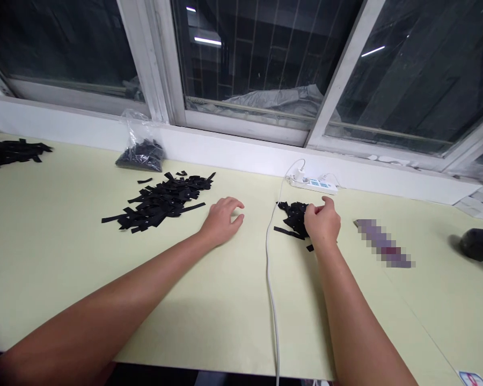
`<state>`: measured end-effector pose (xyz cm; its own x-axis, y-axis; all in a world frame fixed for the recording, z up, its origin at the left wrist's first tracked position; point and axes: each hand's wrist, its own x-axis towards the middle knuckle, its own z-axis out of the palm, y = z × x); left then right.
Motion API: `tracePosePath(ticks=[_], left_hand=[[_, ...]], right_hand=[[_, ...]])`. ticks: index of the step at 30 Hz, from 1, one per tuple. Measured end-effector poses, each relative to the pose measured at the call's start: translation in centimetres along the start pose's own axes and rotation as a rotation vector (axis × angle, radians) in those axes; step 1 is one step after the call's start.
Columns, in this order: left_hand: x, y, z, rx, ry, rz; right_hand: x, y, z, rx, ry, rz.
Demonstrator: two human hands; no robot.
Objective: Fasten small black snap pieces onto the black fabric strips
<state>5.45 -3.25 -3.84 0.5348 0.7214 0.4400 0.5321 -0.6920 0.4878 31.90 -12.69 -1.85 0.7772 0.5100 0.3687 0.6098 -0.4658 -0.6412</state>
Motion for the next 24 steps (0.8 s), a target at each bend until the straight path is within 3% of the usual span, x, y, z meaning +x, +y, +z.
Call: tracePosePath(ticks=[3,7,10,14,17,24], left_hand=[[0.2,-0.7,-0.3,0.265,0.035,-0.195],[0.2,-1.3,-0.2,0.387,-0.141,-0.403],[-0.1,-0.9,0.0,0.386,-0.196,-0.351],[-0.4,-0.2,0.1,0.288,-0.123,-0.134],[-0.2,-0.3,0.2,0.158,-0.064,-0.057],[0.4,-1.9,0.1,0.226,-0.012,-0.248]], right_hand=[[-1.4,-1.1,0.9,0.023,-0.088,-0.123],[-2.6,-1.6,2.3,0.037,-0.205,-0.234],[-2.8,-1.5,2.8,0.061,-0.247,-0.256],[-3.0,-1.7,2.7,0.089,-0.268,-0.273],[-3.3,-2.0,2.7,0.104,-0.301,-0.297],[-3.6,-2.1,2.9,0.1,-0.341,-0.336]])
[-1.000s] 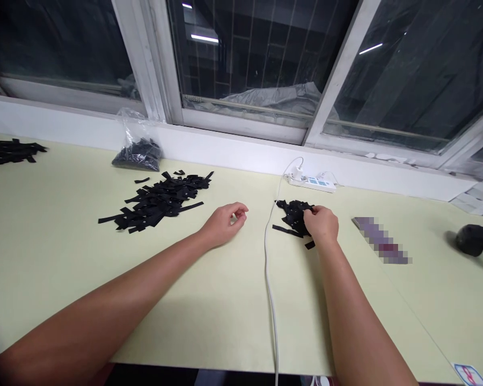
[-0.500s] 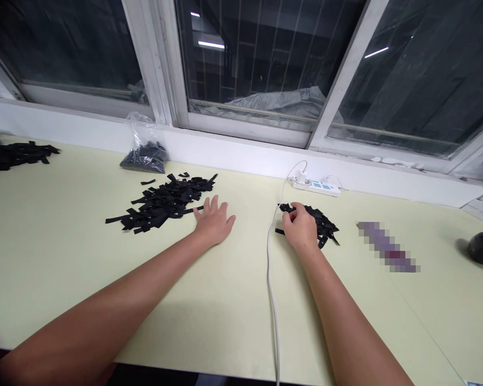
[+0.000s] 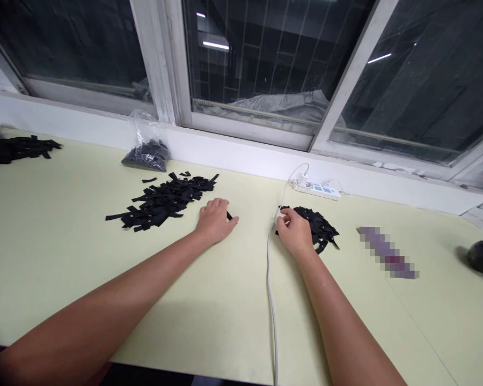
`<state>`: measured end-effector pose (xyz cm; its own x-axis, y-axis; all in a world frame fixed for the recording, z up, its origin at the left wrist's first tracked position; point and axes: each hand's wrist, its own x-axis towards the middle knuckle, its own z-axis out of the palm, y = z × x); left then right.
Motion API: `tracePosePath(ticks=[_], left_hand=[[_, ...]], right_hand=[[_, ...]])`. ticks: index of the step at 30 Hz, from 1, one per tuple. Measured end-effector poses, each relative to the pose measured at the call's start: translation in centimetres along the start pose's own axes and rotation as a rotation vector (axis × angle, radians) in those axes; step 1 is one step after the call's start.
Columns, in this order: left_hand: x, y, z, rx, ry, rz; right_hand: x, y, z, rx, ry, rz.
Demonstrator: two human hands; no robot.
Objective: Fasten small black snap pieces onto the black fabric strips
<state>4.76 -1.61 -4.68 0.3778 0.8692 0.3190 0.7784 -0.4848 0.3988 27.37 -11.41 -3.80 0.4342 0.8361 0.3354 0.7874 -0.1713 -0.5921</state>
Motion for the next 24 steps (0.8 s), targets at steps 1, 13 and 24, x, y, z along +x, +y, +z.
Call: tracePosePath(ticks=[1,13,24], left_hand=[[0.0,-0.1,0.0,0.001,-0.014,0.008],[-0.3,0.5,0.9,-0.469,-0.089,0.287],[-1.1,1.2,0.6,-0.643,-0.268,0.298]], right_hand=[[0.0,0.0,0.0,0.0,-0.001,-0.001],[-1.2,-2.1,0.7,0.124,-0.107,-0.133],[-2.0,-3.3,1.4,0.283,-0.2,-0.281]])
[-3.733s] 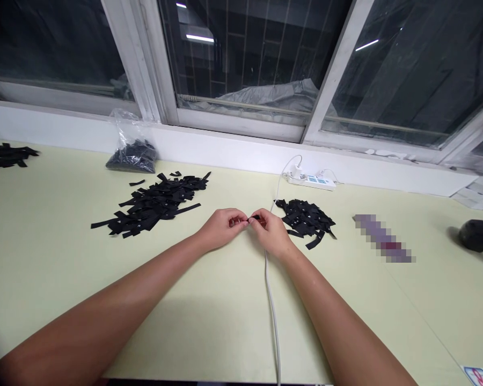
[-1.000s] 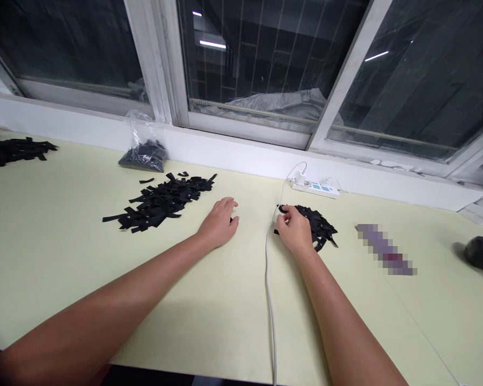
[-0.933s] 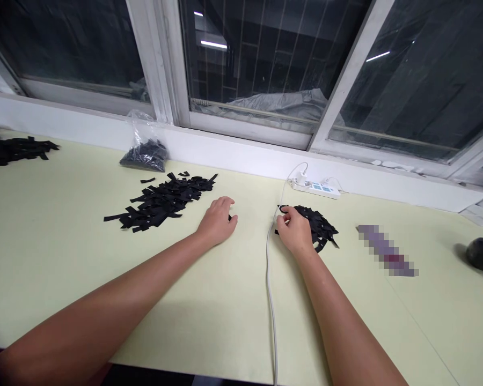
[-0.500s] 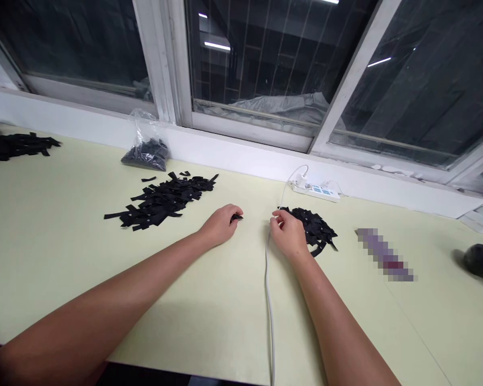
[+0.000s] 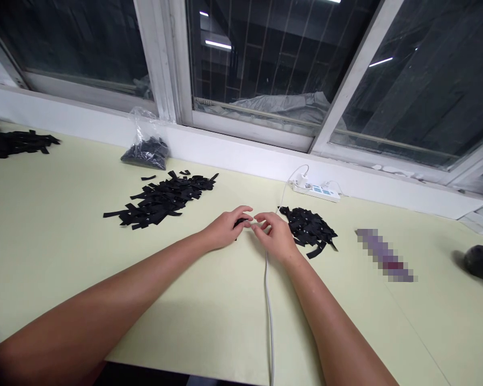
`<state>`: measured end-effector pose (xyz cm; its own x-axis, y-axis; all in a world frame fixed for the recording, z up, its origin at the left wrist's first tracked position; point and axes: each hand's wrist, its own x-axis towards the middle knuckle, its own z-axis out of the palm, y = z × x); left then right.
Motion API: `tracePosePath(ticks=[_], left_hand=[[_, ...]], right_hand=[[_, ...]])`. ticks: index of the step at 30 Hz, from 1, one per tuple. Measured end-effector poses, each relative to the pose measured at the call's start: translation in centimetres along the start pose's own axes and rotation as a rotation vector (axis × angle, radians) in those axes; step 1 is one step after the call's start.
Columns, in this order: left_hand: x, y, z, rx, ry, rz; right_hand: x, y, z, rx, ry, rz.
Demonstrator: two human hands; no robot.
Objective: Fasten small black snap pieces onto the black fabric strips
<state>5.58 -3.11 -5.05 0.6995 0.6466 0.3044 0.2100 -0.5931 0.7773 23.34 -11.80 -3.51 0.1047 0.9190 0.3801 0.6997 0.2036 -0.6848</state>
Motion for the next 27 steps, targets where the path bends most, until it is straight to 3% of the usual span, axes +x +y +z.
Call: tracePosePath(ticks=[3,8,18,27], left_hand=[[-0.2,0.4,0.0,0.062,-0.034,0.049],[-0.6,1.4,0.1,0.135,-0.097,0.076],[-1.1,2.5,0.4,0.074,-0.105,0.193],[-0.5,1.4,0.9,-0.014,0.022,0.048]], right_hand=[[-0.1,-0.4,0.3,0.001,-0.022,-0.033],[-0.2,-0.8,0.4,0.037,-0.102,0.091],[-0.1,-0.9,0.4,0.068,-0.144,0.112],[0.5,0.5,0.5,0.346,-0.023,0.225]])
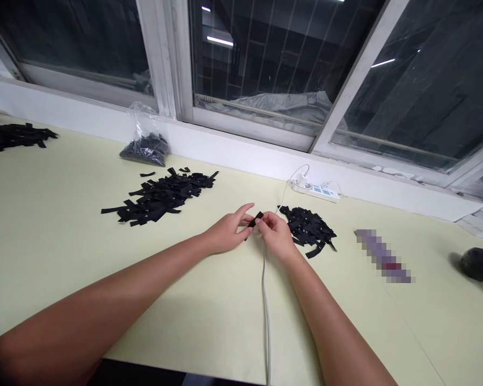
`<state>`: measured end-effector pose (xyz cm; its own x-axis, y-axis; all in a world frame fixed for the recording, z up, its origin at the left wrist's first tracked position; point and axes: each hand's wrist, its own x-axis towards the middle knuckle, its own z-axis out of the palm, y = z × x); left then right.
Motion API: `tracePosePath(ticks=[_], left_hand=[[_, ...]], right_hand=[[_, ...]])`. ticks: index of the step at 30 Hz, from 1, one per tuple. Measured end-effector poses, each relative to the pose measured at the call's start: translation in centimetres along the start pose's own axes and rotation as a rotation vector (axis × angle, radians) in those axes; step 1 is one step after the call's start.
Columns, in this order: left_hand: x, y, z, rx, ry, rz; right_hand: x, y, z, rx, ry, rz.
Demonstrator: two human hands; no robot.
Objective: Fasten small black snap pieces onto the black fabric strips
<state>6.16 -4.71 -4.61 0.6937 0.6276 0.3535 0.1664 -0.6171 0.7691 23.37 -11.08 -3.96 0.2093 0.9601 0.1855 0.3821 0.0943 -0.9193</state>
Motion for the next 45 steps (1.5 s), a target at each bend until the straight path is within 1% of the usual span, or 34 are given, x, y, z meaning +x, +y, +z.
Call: tracePosePath(ticks=[3,5,9,12,15,18,23,27,30,32,38,42,45], left_hand=[[0.2,0.1,-0.1,-0.006,0.006,-0.022],[0.3,0.1,-0.1,-0.023,0.006,-0.036],[0.4,-0.1,0.1,-0.088,0.023,-0.082],[0.4,-0.3,0.3,-0.096,0.018,-0.087],[0.5,-0.3,0.2,-0.005,0.069,-0.065],[0.6,-0.2,-0.2,0.163,0.118,0.003],[0.8,-0.4,-0.7,0.456,0.12,0.138],[0.9,-0.5,-0.7,0.511,0.133,0.165],[0.9,-0.4,-0.7,0.499,0.151,0.141],[0.8,-0.2,-0.7,0.462,0.151,0.121],[0.3,0.4,-0.6,0.246,0.142,0.09],[0.2,0.5,-0.4,0.066,0.102,0.013],[0.3,0.3,-0.3,-0.003,0.096,-0.027]], right_hand=[[0.1,0.2,0.0,0.061,-0.03,0.024],[0.1,0.3,0.1,0.083,-0.045,0.013],[0.1,0.4,0.2,0.078,-0.048,-0.011],[0.2,0.5,0.1,0.055,-0.034,-0.013],[0.1,0.3,0.2,0.061,0.021,0.022],[0.0,-0.2,0.2,0.091,0.055,0.077],[-0.3,-1.0,0.2,0.084,0.049,0.115],[-0.2,-1.0,0.2,0.074,0.017,0.108],[-0.2,-0.9,0.2,0.101,-0.018,0.104],[-0.2,-0.8,0.2,0.115,-0.019,0.097],[0.0,0.3,0.0,0.1,-0.015,0.03],[0.2,0.7,-0.1,0.037,-0.022,-0.023],[0.1,0.6,-0.1,-0.022,0.0,-0.057]])
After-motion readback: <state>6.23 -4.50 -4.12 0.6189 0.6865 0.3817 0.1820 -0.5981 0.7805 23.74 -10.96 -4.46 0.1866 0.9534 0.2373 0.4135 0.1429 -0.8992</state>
